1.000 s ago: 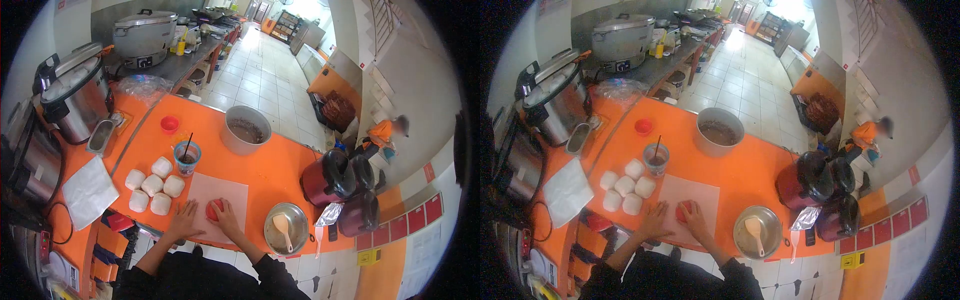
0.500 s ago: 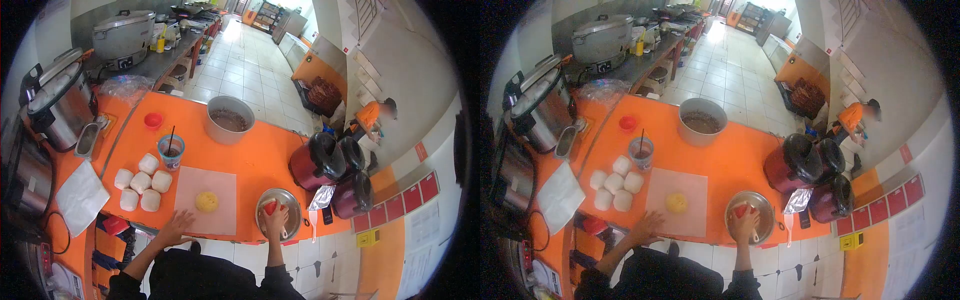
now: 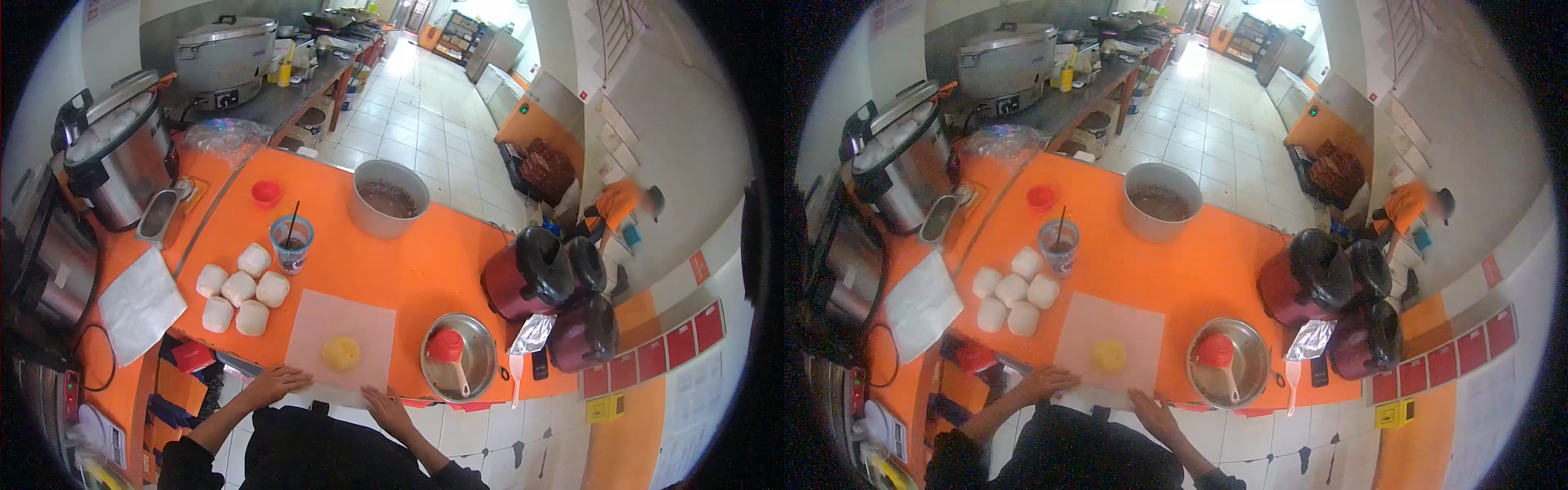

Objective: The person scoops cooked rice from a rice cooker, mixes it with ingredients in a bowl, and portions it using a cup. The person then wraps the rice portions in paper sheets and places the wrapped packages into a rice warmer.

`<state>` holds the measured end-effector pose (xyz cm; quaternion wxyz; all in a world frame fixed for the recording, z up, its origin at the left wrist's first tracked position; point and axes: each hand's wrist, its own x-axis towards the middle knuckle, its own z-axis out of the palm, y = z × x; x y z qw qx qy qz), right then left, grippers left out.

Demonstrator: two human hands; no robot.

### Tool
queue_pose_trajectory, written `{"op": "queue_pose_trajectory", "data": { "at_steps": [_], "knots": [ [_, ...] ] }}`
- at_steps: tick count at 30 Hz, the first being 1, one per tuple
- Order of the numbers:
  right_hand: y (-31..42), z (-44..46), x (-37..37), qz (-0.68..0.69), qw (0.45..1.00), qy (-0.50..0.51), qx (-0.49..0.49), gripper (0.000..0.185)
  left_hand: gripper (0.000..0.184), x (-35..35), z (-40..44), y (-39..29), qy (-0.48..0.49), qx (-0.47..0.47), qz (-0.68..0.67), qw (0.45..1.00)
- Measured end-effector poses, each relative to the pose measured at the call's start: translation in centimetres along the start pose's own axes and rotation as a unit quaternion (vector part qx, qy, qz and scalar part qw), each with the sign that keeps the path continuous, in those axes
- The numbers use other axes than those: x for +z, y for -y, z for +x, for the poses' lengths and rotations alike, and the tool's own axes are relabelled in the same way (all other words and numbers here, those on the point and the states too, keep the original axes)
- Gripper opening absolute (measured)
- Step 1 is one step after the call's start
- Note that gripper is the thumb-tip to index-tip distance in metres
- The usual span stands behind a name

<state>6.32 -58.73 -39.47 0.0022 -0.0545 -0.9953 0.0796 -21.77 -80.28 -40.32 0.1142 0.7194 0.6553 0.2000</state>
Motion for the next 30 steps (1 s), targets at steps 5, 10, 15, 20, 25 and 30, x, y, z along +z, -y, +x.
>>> {"op": "queue_pose_trajectory", "data": {
  "at_steps": [5,10,15,20,25,30],
  "knots": [
    [0.4,1.5,-1.1,0.345,0.894,-0.227,0.172,0.016,0.043,2.3,0.3,0.9,-0.089,-0.209,-0.349,0.909],
    [-4.2,5.5,0.9,0.515,0.791,-0.121,0.307,0.026,0.039,-2.2,5.5,0.7,-0.198,-0.347,-0.451,0.798],
    [-4.2,6.1,-0.6,0.36,0.877,-0.021,0.318,0.029,0.035,-3.6,6.6,0.3,-0.207,-0.397,-0.35,0.823],
    [-3.7,12.5,-5.1,0.004,0.97,-0.167,0.176,0.044,0.039,-4.5,8.0,-5.7,-0.246,-0.23,-0.008,0.942],
    [-5.6,17.3,-2.3,-0.035,0.975,-0.158,0.152,0.048,0.047,0.0,7.5,-9.8,-0.124,-0.086,0.071,0.986],
    [-8.1,18.4,-3.0,0.305,0.913,-0.146,0.23,0.044,0.05,-0.1,7.3,-8.8,-0.105,-0.092,0.025,0.99]
  ]
}}
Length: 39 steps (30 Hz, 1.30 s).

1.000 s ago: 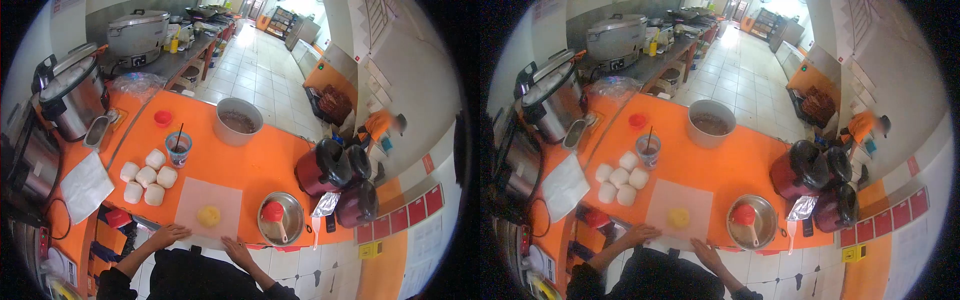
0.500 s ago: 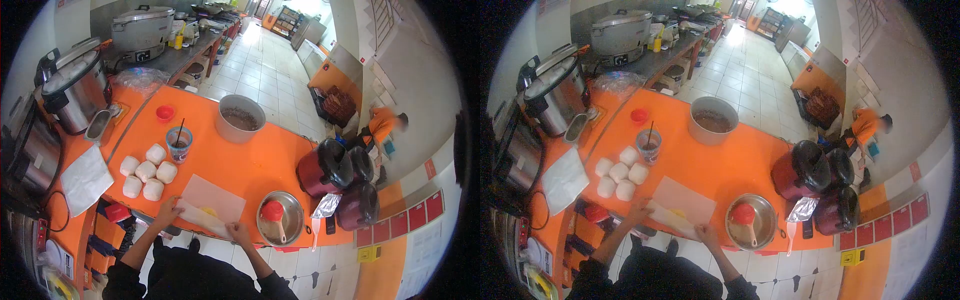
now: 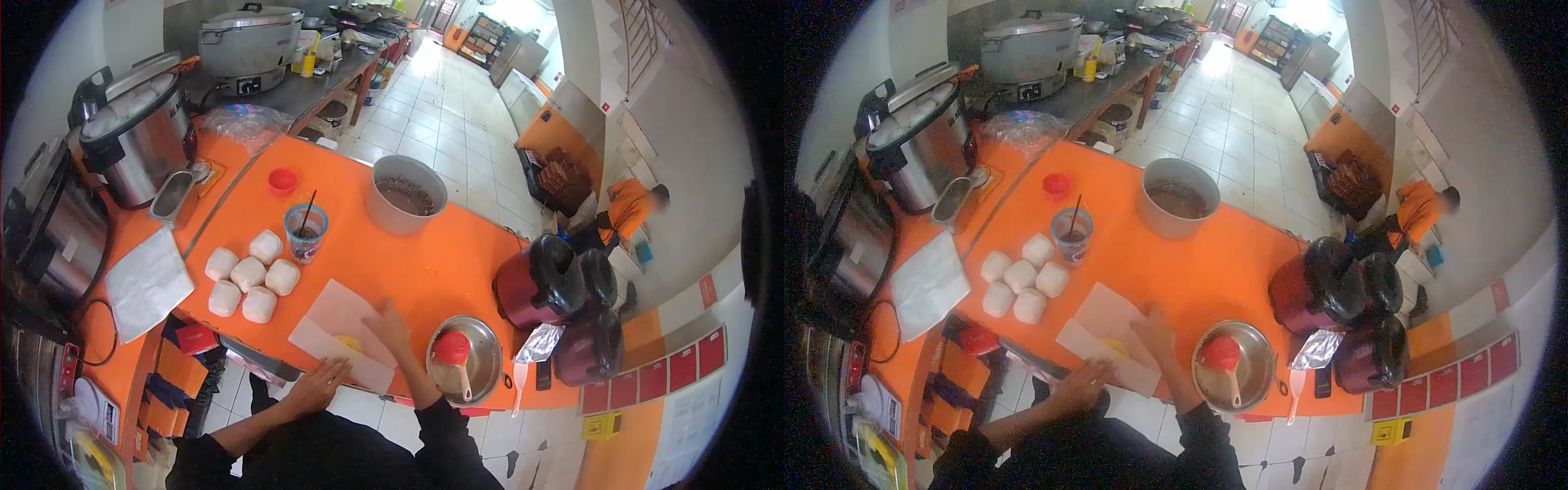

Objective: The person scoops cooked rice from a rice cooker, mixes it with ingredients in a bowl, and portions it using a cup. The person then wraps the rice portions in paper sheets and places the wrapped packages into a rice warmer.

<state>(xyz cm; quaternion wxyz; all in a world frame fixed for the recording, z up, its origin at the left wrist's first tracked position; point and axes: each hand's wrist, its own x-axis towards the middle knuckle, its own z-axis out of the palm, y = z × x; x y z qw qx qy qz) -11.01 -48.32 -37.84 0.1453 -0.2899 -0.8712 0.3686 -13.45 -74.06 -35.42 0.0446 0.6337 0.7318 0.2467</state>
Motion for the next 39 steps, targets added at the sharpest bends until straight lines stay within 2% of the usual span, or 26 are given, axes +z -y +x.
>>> {"op": "queue_pose_trajectory", "data": {
  "at_steps": [3,6,8,10,11,13,15,16,18,21,24,27,30,31,34,37,39],
  "knots": [
    [-0.7,2.4,-1.6,0.059,0.984,0.136,0.101,0.034,0.051,-0.8,0.6,0.3,-0.021,0.005,-0.001,1.0],
    [2.3,0.3,-3.1,0.011,0.994,0.104,0.03,0.024,0.05,-0.7,1.3,1.0,-0.018,0.018,0.063,0.998],
    [4.2,-2.6,-3.2,-0.075,0.989,0.049,-0.119,0.02,0.048,-0.4,1.5,1.7,-0.032,0.023,0.054,0.998],
    [6.6,-6.3,-3.0,-0.178,0.967,0.087,-0.158,0.018,0.044,-0.3,1.5,2.2,-0.024,0.026,0.053,0.998],
    [7.4,-8.0,-2.4,-0.236,0.952,0.15,-0.124,0.02,0.042,-0.4,1.5,2.6,-0.01,0.028,0.057,0.998],
    [5.6,-11.9,0.7,-0.194,0.961,0.041,-0.192,0.032,0.038,0.3,1.2,3.7,-0.011,0.018,0.017,1.0],
    [5.9,-13.9,2.6,-0.251,0.943,0.0,-0.219,0.037,0.035,1.9,0.9,4.9,-0.038,-0.007,-0.072,0.997],
    [6.1,-14.3,3.2,-0.278,0.932,-0.02,-0.232,0.039,0.036,2.0,0.9,5.2,-0.007,-0.021,-0.048,0.999],
    [7.4,-14.8,3.3,-0.262,0.939,-0.017,-0.222,0.04,0.039,-0.2,1.4,4.7,0.061,-0.045,-0.002,0.997],
    [7.6,-14.7,2.8,-0.198,0.957,-0.004,-0.213,0.041,0.047,-2.4,2.4,4.4,-0.051,0.175,0.125,0.975],
    [5.8,-15.0,1.8,-0.127,0.968,0.005,-0.215,0.045,0.054,-1.8,3.5,6.0,-0.031,0.242,0.137,0.96],
    [5.0,-16.7,0.6,-0.136,0.967,-0.052,-0.212,0.044,0.052,-1.8,3.7,6.7,-0.007,0.259,0.174,0.95],
    [3.2,-16.7,0.3,-0.293,0.931,-0.025,-0.218,0.037,0.049,-2.6,3.9,6.5,0.052,0.262,0.165,0.949],
    [1.1,-16.8,1.2,-0.311,0.918,-0.019,-0.247,0.032,0.048,-2.4,4.2,6.4,0.054,0.261,0.145,0.953],
    [-0.8,-16.1,1.3,-0.29,0.925,0.096,-0.225,0.031,0.044,-1.7,4.9,6.0,0.05,0.243,0.092,0.964],
    [2.1,-12.7,-1.8,-0.196,0.964,0.131,-0.127,0.031,0.043,-1.2,5.0,5.4,0.021,0.207,0.055,0.977],
    [2.4,-11.2,-0.8,-0.21,0.963,-0.031,-0.166,0.029,0.044,-1.2,5.2,4.6,-0.017,0.18,0.035,0.983]
  ]
}}
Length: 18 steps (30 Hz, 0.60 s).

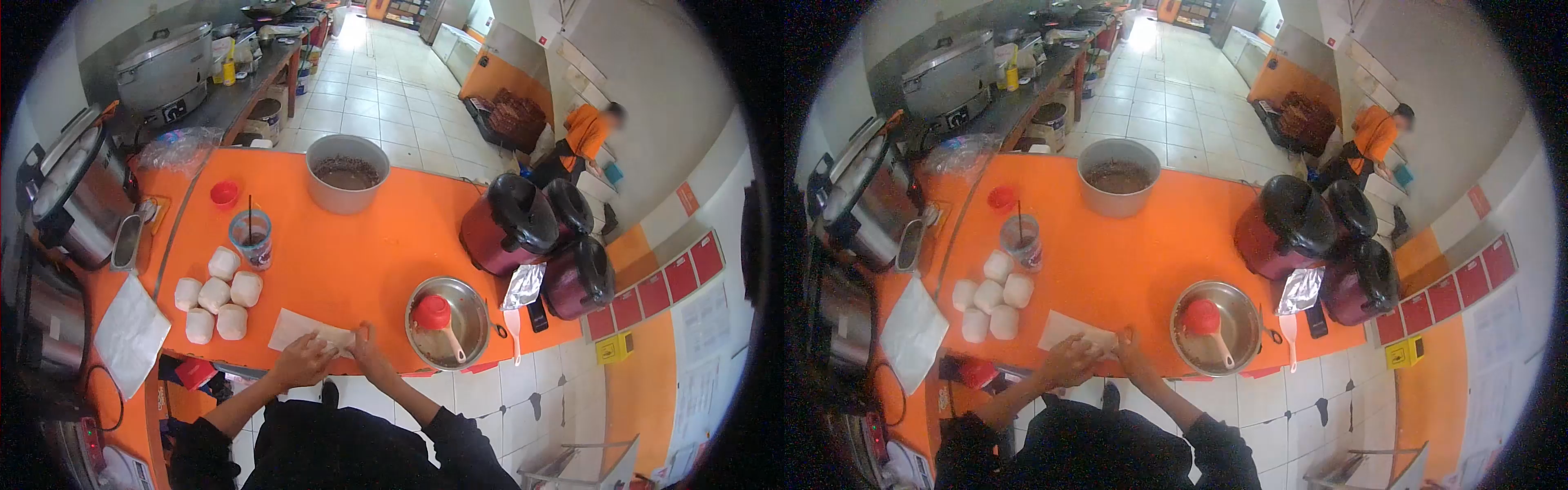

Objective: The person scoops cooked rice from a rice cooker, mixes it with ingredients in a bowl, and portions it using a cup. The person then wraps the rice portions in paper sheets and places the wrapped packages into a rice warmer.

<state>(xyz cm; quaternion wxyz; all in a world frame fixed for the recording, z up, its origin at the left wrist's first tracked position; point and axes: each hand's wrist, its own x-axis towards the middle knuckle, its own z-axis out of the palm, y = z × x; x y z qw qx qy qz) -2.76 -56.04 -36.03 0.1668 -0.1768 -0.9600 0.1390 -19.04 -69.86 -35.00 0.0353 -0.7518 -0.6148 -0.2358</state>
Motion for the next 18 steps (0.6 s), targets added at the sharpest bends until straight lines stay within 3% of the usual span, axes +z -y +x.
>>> {"op": "queue_pose_trajectory", "data": {
  "at_steps": [2,4,6,7,9,10,13,14,17,18],
  "knots": [
    [0.4,1.4,0.0,-0.024,0.996,0.01,0.084,0.026,0.038,0.8,0.5,-0.9,-0.034,-0.057,0.017,0.998],
    [1.4,2.0,-0.9,-0.028,0.947,0.19,0.256,0.023,0.038,1.7,1.3,-1.4,-0.015,-0.136,0.037,0.99],
    [1.6,1.0,-1.0,-0.095,0.979,0.042,0.173,0.022,0.043,1.9,2.7,-2.2,0.052,-0.234,0.058,0.969],
    [1.7,0.1,-0.9,-0.129,0.983,-0.032,0.129,0.021,0.047,1.7,3.1,-2.3,0.024,-0.269,0.037,0.962],
    [2.0,-1.7,0.5,-0.038,0.995,-0.025,0.094,0.026,0.056,-0.6,4.7,-2.4,-0.032,-0.339,-0.001,0.94],
    [2.3,-2.6,1.5,0.009,0.997,-0.021,0.077,0.029,0.06,0.0,4.7,-1.8,0.013,-0.34,-0.012,0.94],
    [2.9,-4.0,5.3,-0.054,0.997,-0.039,0.048,0.037,0.071,1.3,4.3,0.2,0.116,-0.32,-0.039,0.939],
    [3.3,-3.6,4.5,-0.096,0.995,0.011,0.032,0.041,0.074,0.8,4.2,0.3,0.131,-0.303,-0.045,0.943],
    [2.6,-3.7,4.9,-0.072,0.997,-0.035,0.016,0.032,0.081,3.3,2.2,3.6,0.177,-0.226,-0.07,0.956],
    [2.0,-3.6,5.2,0.02,0.998,-0.047,0.038,0.029,0.083,4.7,1.7,4.8,0.188,-0.197,-0.078,0.959]
  ]
}}
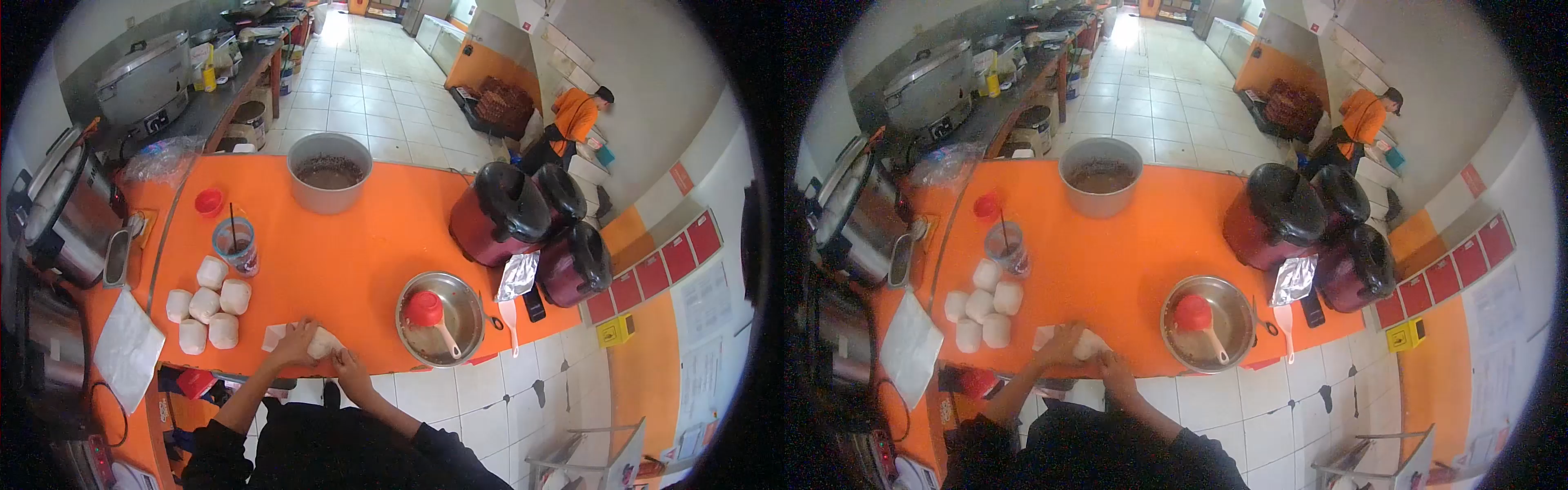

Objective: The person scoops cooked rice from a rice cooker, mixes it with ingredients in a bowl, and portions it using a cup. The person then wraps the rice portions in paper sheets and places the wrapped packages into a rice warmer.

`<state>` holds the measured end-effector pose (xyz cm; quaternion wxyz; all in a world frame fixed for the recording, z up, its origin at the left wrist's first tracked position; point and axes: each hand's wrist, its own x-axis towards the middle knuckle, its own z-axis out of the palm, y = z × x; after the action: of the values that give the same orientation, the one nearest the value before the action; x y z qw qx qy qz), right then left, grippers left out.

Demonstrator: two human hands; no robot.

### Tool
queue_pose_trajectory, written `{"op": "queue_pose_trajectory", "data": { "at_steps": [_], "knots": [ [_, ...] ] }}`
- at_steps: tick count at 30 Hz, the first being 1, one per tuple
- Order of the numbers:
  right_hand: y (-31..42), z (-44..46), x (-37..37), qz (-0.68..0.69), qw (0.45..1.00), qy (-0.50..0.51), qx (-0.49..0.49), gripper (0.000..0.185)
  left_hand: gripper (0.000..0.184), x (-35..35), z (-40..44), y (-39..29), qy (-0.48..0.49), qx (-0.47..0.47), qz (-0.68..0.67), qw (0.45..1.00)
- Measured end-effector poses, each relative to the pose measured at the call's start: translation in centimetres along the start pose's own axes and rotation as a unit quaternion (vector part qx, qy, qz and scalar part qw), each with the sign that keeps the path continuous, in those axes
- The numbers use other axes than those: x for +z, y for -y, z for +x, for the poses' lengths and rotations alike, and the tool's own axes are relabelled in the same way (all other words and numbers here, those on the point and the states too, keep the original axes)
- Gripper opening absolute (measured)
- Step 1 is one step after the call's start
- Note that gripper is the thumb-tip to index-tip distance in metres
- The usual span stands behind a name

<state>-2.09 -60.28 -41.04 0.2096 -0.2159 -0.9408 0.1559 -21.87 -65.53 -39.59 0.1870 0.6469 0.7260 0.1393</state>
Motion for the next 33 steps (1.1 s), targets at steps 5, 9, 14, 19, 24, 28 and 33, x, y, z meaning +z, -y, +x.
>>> {"op": "queue_pose_trajectory", "data": {
  "at_steps": [5,9,14,19,24,28,33],
  "knots": [
    [0.4,1.2,1.4,0.49,0.834,-0.038,0.25,0.02,0.065,-3.2,0.1,-2.9,0.043,-0.274,-0.638,0.719],
    [5.0,3.6,0.1,0.584,0.712,-0.08,0.382,0.022,0.042,-0.3,-1.2,-2.9,-0.078,-0.148,-0.74,0.652],
    [4.5,6.0,0.3,0.468,0.835,-0.014,0.29,0.045,0.03,-4.1,-4.3,-6.7,-0.107,-0.219,-0.9,0.361],
    [-1.7,7.9,-1.9,0.266,0.926,0.197,0.182,0.052,0.028,-0.3,-8.9,-7.3,-0.23,-0.24,-0.67,0.664],
    [1.9,6.6,-7.6,0.174,0.982,0.027,-0.064,0.044,0.026,-1.2,-6.0,-5.9,-0.313,-0.004,-0.209,0.926],
    [-0.8,1.5,-2.7,-0.012,0.982,0.057,-0.177,0.041,0.019,-2.4,-3.6,-4.8,-0.257,0.119,0.057,0.957],
    [-2.0,1.6,-2.6,0.048,0.979,0.16,-0.116,0.041,0.02,-1.0,-2.6,-2.6,-0.246,0.152,0.032,0.957]
  ]
}}
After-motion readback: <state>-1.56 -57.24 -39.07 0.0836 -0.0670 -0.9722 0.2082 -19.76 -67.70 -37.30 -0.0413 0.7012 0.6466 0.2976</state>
